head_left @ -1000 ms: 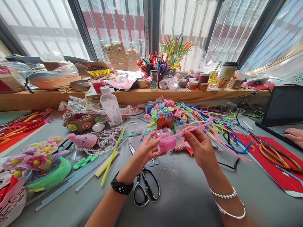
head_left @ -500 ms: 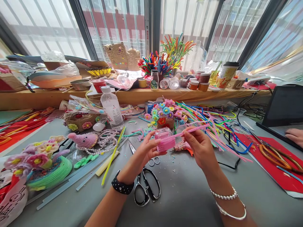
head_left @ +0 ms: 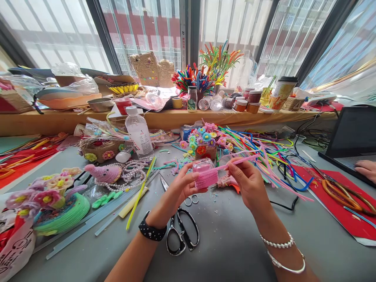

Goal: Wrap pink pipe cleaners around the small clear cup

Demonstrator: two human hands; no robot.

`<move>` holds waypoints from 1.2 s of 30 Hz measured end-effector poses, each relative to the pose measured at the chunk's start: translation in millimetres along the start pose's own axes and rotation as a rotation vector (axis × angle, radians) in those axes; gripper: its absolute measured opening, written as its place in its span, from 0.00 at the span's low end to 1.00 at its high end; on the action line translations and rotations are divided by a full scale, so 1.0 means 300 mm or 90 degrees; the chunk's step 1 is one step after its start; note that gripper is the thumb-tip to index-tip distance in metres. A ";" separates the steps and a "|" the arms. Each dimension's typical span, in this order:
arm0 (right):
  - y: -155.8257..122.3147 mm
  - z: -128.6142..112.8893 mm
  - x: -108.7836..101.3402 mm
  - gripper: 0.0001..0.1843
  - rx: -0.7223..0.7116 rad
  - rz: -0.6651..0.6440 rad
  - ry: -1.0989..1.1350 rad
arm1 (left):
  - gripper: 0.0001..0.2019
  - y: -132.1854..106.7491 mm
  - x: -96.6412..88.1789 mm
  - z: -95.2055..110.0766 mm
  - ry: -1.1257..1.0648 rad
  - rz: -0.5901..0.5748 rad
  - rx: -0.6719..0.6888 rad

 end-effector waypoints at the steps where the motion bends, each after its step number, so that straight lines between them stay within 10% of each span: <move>1: -0.001 -0.001 -0.001 0.09 -0.002 0.002 -0.005 | 0.26 0.000 0.000 0.000 -0.001 0.000 0.001; 36: -0.002 -0.008 -0.003 0.07 -0.016 0.005 -0.018 | 0.26 -0.007 0.025 0.033 0.031 -0.035 0.051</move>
Point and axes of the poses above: each hand's wrist, its own y-axis towards the middle knuckle, its own x-axis out of the palm, z = x × y, the point moved 9 cm from there along y, towards the middle knuckle, and after that the axes turned 12 degrees about x, right-handed, at the moved point
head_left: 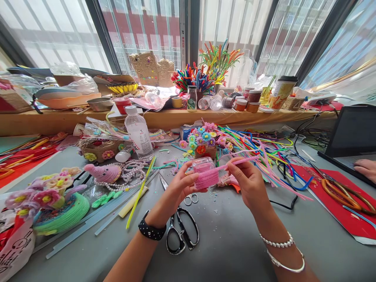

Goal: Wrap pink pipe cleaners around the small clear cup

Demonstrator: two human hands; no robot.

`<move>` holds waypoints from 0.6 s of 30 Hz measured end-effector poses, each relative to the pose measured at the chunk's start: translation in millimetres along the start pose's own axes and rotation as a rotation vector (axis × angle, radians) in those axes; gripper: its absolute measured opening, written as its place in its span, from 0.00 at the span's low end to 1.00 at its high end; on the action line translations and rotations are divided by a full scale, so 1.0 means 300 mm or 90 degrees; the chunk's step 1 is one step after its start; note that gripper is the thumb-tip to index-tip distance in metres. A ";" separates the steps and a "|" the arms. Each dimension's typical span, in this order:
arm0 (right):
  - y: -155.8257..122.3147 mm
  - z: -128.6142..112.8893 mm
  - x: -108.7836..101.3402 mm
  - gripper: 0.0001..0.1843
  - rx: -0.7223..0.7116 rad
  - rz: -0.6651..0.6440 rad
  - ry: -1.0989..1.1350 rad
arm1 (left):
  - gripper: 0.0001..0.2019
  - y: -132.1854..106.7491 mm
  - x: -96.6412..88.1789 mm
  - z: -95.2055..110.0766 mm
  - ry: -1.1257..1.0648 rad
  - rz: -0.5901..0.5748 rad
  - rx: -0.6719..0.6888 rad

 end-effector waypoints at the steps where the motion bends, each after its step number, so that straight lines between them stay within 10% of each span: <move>1: 0.000 0.000 0.000 0.07 0.001 0.001 0.000 | 0.26 0.000 0.000 0.000 0.001 0.000 0.000; 18: 0.002 0.017 -0.001 0.09 0.044 0.003 0.059 | 0.29 0.004 -0.011 -0.016 0.014 -0.001 -0.018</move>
Point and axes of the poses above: each hand's wrist, its own y-axis towards the middle knuckle, its own x-axis out of the palm, z = x × y, the point moved 9 cm from there along y, towards the middle knuckle, and after that the axes turned 12 degrees about x, right-handed, at the moved point
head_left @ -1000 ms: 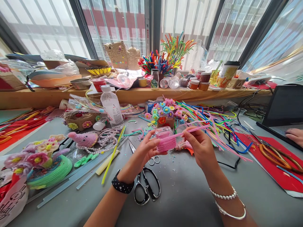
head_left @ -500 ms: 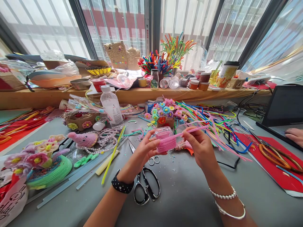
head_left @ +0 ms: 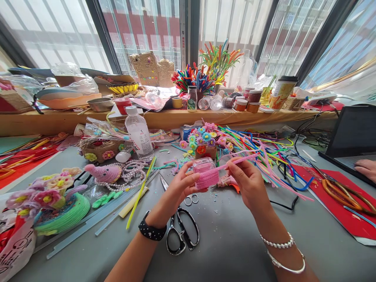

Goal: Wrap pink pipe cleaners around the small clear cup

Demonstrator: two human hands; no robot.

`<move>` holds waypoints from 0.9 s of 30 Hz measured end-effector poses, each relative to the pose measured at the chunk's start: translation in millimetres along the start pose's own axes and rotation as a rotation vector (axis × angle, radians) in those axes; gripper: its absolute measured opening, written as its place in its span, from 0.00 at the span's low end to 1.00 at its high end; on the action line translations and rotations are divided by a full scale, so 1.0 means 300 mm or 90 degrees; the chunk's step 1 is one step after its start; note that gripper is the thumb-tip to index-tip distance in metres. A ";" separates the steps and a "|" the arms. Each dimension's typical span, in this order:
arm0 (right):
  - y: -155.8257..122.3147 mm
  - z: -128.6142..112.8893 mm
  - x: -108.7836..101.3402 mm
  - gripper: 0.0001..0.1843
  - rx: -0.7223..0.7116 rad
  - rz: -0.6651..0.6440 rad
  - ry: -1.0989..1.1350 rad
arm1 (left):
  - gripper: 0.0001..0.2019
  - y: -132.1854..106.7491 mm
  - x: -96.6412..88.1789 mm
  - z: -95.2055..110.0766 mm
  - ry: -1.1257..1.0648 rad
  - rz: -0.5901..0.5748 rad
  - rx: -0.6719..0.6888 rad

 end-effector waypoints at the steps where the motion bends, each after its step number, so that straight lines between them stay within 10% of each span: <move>1: 0.001 0.006 0.004 0.10 0.010 -0.004 0.005 | 0.29 0.001 -0.001 -0.001 0.002 0.002 0.000; 27: -0.030 -0.008 0.083 0.05 -0.081 -0.080 -0.168 | 0.32 -0.005 -0.017 -0.008 0.072 0.013 -0.017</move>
Point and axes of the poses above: each hand's wrist, its own y-axis towards the middle knuckle, its own x-axis out of the palm, z = x × y, the point moved 9 cm from there along y, towards the middle knuckle, and after that the axes turned 12 degrees about x, right-handed, at the moved point
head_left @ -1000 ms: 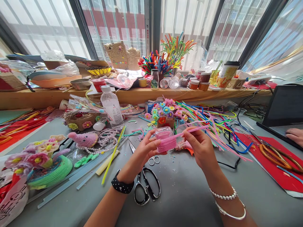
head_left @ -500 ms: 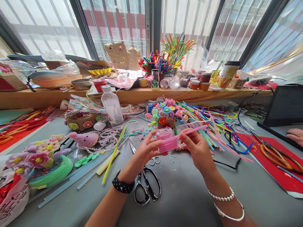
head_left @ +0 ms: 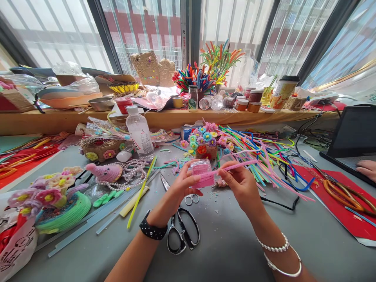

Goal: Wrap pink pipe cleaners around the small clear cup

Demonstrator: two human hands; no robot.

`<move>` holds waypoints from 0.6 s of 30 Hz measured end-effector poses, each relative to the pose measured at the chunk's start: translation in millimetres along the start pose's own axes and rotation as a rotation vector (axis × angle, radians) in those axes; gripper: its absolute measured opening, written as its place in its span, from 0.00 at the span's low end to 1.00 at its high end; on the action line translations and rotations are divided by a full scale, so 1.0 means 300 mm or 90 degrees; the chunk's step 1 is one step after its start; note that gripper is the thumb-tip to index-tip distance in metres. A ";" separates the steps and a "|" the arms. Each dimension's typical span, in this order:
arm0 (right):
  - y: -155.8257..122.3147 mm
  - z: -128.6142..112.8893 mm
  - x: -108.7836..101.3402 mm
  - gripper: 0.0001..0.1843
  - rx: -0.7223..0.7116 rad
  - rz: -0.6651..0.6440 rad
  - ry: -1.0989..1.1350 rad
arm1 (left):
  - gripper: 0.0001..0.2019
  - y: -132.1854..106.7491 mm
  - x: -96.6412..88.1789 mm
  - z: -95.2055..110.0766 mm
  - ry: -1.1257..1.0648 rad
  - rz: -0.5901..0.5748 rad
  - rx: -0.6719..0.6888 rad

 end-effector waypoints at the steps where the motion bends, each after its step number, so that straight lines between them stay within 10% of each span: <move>1: -0.001 -0.002 0.002 0.04 -0.004 -0.002 -0.003 | 0.32 0.001 0.000 -0.001 0.002 -0.002 -0.001; 18: -0.004 -0.006 0.006 0.07 -0.010 0.010 -0.056 | 0.31 0.005 -0.020 -0.019 -0.003 0.024 -0.017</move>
Point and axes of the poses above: each hand's wrist, its own y-axis towards the middle knuckle, its own x-axis out of the palm, z = x × y, the point moved 9 cm from there along y, towards the middle knuckle, and after that the axes turned 12 degrees about x, right-handed, at the moved point
